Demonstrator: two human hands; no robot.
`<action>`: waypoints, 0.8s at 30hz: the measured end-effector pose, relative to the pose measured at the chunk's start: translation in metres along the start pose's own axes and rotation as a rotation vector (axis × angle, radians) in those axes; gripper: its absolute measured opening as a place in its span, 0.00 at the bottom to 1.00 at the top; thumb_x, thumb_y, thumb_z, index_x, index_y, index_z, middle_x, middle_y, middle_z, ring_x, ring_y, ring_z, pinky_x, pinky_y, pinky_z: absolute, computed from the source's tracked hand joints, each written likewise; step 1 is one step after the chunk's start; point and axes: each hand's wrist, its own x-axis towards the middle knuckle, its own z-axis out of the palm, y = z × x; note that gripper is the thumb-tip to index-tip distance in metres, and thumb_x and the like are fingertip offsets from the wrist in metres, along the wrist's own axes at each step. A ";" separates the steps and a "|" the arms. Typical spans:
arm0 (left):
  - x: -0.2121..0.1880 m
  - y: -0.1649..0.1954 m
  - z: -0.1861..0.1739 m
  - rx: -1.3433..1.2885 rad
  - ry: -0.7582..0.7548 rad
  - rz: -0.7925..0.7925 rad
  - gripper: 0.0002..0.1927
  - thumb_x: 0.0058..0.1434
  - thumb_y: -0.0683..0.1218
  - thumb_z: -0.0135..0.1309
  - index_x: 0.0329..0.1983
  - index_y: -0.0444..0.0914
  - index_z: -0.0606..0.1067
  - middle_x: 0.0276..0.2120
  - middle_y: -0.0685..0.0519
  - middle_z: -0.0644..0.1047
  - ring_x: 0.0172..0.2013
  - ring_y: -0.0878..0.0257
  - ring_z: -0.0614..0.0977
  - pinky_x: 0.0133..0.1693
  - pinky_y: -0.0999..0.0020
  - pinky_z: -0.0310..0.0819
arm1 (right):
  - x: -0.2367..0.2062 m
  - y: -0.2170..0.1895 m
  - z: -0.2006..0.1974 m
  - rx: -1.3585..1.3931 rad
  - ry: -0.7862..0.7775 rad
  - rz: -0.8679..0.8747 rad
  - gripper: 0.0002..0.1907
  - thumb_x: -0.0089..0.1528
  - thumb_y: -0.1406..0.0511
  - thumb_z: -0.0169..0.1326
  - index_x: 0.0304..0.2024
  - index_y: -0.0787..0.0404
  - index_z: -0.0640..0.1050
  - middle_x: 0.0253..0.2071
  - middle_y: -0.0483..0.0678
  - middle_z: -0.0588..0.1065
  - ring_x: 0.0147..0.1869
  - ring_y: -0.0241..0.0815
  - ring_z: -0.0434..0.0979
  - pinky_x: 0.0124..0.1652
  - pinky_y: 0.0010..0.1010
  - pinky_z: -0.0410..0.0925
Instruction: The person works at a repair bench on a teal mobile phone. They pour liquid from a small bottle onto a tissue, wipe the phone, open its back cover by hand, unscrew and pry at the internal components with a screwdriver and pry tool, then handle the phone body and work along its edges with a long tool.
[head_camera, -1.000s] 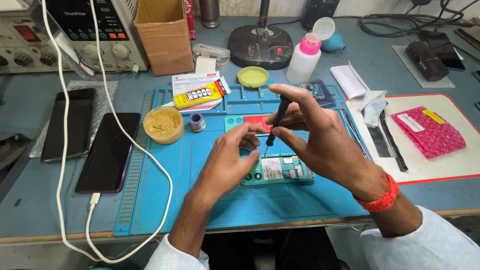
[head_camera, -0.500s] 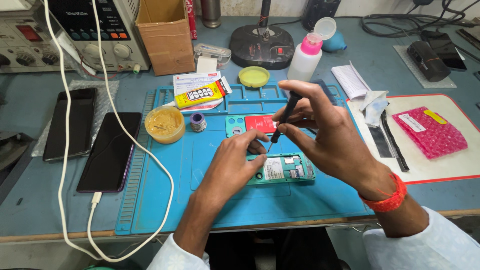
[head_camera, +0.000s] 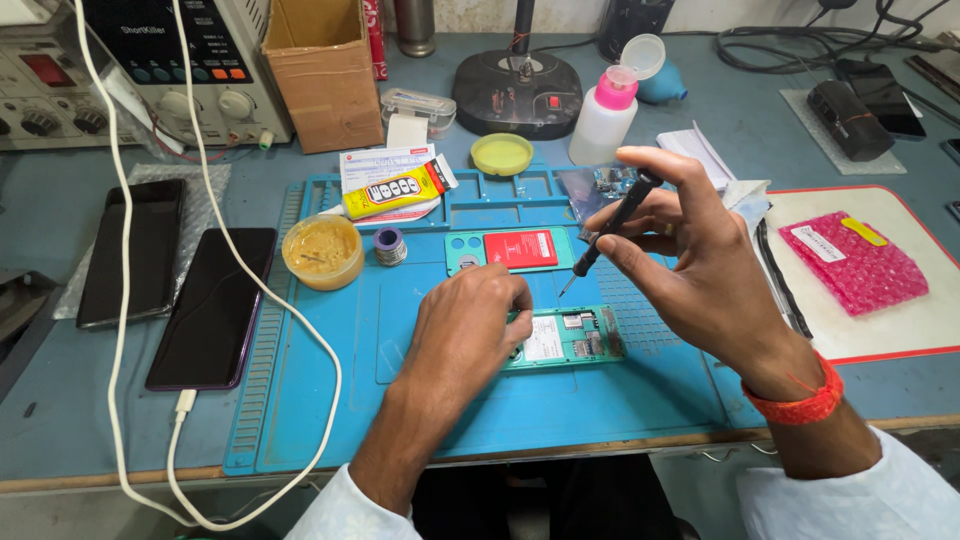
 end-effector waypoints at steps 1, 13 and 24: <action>0.000 0.000 0.000 -0.004 -0.006 -0.001 0.05 0.51 0.41 0.63 0.30 0.36 0.82 0.33 0.46 0.82 0.40 0.50 0.83 0.45 0.54 0.75 | -0.001 0.001 0.000 0.009 0.000 0.010 0.33 0.65 0.73 0.57 0.69 0.59 0.61 0.47 0.53 0.81 0.52 0.42 0.85 0.50 0.32 0.79; 0.004 -0.008 -0.005 -0.113 -0.045 0.026 0.08 0.54 0.44 0.59 0.34 0.35 0.82 0.34 0.44 0.83 0.41 0.49 0.83 0.50 0.53 0.73 | -0.014 -0.003 0.002 0.072 -0.025 0.075 0.35 0.62 0.72 0.60 0.69 0.58 0.62 0.43 0.52 0.81 0.44 0.39 0.83 0.45 0.30 0.79; -0.035 -0.020 -0.042 -0.347 -0.119 -0.075 0.20 0.57 0.44 0.55 0.54 0.37 0.78 0.50 0.46 0.82 0.49 0.50 0.84 0.51 0.60 0.75 | -0.029 -0.013 0.030 0.098 -0.018 -0.090 0.31 0.63 0.71 0.61 0.66 0.60 0.64 0.45 0.49 0.82 0.50 0.39 0.85 0.50 0.31 0.79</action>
